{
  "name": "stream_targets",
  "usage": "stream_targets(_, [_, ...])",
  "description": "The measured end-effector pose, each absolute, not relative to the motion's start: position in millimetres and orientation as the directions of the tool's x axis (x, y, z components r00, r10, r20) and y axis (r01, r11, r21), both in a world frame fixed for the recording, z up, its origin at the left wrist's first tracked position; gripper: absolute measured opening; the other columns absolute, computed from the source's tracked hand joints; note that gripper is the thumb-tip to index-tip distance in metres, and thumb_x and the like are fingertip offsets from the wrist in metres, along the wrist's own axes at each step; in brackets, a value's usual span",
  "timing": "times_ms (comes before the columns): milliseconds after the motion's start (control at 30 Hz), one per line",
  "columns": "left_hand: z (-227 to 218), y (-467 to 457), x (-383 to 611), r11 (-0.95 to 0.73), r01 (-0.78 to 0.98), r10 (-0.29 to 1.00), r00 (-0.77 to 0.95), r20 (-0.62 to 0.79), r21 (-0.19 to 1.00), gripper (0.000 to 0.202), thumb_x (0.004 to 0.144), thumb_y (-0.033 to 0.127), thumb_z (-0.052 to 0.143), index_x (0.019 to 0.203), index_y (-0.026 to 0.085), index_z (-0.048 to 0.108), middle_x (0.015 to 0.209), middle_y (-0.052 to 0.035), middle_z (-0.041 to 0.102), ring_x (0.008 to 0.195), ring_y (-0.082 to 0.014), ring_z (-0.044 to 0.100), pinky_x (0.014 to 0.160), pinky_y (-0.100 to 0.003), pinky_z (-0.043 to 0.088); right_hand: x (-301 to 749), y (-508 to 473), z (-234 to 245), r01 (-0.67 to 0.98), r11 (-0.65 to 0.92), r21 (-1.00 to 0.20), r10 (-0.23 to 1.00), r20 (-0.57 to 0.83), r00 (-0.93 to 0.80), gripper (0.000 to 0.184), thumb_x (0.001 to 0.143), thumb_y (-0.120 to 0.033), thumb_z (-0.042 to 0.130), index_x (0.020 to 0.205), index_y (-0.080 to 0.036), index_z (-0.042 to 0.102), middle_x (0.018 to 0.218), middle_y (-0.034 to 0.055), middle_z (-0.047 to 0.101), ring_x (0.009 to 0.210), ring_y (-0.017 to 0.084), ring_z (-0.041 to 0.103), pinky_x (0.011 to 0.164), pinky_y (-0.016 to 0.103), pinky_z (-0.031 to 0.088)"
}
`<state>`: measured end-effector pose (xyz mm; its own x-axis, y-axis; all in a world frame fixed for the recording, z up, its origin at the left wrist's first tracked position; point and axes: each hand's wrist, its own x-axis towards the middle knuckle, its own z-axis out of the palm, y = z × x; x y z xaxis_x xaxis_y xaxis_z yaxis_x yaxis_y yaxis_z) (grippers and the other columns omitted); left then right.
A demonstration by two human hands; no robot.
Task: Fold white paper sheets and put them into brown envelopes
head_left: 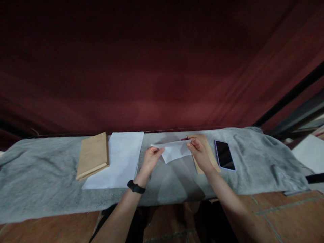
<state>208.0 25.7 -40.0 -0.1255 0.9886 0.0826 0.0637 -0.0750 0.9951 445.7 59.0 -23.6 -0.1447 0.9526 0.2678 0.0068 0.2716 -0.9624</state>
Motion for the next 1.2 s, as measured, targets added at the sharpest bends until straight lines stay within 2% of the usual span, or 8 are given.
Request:
stream_targets(167, [-24.3,15.5,196.0,-0.398,0.375,0.864,-0.155,0.480,0.837,0.015,0.086,0.029,0.065,0.094,0.022,0.076,0.108,-0.0073,0.076,0.106,-0.0242,0.069,0.096,-0.039,0.053,451.3,43.7,-8.1,0.049,0.383,-0.922,0.903,0.364,-0.227,0.010,0.093,-0.037,0.059,0.095,-0.027,0.061,0.117,0.0054,0.073,0.117,0.023,0.065,0.107,0.043,0.047])
stream_targets(300, [-27.4,8.1,188.9,-0.460,0.412,0.853,-0.043,0.521,0.786,0.018,0.090,0.021,0.058,0.100,0.022,0.073,0.124,-0.0087,0.072,0.114,-0.0240,0.067,0.101,-0.041,0.052,458.6,35.0,-12.3,0.128,0.398,-0.908,0.893,0.352,-0.281,0.011,0.093,-0.031,0.058,0.099,-0.027,0.066,0.115,0.0046,0.075,0.116,0.023,0.067,0.104,0.041,0.050])
stream_targets(533, [-62.1,3.3,174.4,-0.473,0.522,0.880,0.320,0.351,0.710,0.041,0.084,0.005,0.047,0.108,0.024,0.074,0.127,-0.0067,0.071,0.123,-0.0202,0.064,0.108,-0.041,0.051,470.5,19.0,-34.0,0.383,0.539,-0.750,0.754,0.227,-0.616,0.056,0.082,-0.004,0.049,0.128,-0.031,0.070,0.131,0.0010,0.070,0.125,0.020,0.063,0.112,0.041,0.047])
stream_targets(700, [-76.3,-4.9,163.6,-0.464,0.627,0.861,0.486,0.152,0.626,0.045,0.084,0.006,0.055,0.118,0.028,0.075,0.132,-0.0045,0.070,0.129,-0.0209,0.061,0.112,-0.042,0.048,468.8,3.9,-50.8,0.470,0.583,-0.662,0.689,0.097,-0.719,0.046,0.088,-0.008,0.056,0.121,-0.033,0.074,0.128,-0.0015,0.073,0.119,0.021,0.066,0.109,0.041,0.049])
stream_targets(800, [-68.3,-10.5,159.2,-0.463,0.653,0.826,0.563,0.024,0.599,0.044,0.082,0.018,0.070,0.124,0.031,0.073,0.146,-0.0043,0.060,0.139,-0.0247,0.052,0.118,-0.045,0.041,468.1,-1.7,-55.1,0.465,0.606,-0.646,0.663,0.086,-0.744,0.037,0.093,-0.016,0.059,0.121,-0.036,0.074,0.127,-0.0027,0.073,0.118,0.021,0.067,0.110,0.040,0.048])
stream_targets(933, [-55.6,-11.0,152.0,-0.378,0.603,0.790,0.606,-0.095,0.703,0.046,0.077,0.040,0.082,0.121,0.033,0.074,0.152,-0.0040,0.054,0.144,-0.0288,0.046,0.120,-0.047,0.035,470.9,-1.6,-58.0,0.478,0.598,-0.643,0.668,0.071,-0.741,0.031,0.097,-0.028,0.060,0.124,-0.035,0.073,0.131,-0.0018,0.071,0.122,0.021,0.065,0.111,0.038,0.047])
stream_targets(1100, [-56.6,-2.3,149.8,-0.024,0.451,0.887,0.422,-0.189,0.892,0.055,0.079,0.058,0.075,0.116,0.019,0.076,0.128,-0.0118,0.071,0.117,-0.0300,0.065,0.103,-0.040,0.049,469.6,7.5,-58.8,0.544,0.528,-0.652,0.740,0.040,-0.671,0.039,0.099,-0.033,0.055,0.137,-0.028,0.065,0.138,0.0036,0.067,0.124,0.022,0.065,0.106,0.036,0.051])
stream_targets(1200, [-57.9,0.2,152.9,0.119,0.384,0.890,0.367,-0.269,0.916,0.054,0.081,0.060,0.070,0.108,0.014,0.076,0.105,-0.0089,0.076,0.094,-0.0254,0.067,0.085,-0.035,0.053,464.1,13.5,-60.7,0.612,0.397,-0.684,0.827,-0.024,-0.562,0.036,0.101,-0.037,0.049,0.125,-0.024,0.072,0.126,0.0070,0.074,0.109,0.024,0.072,0.095,0.035,0.056])
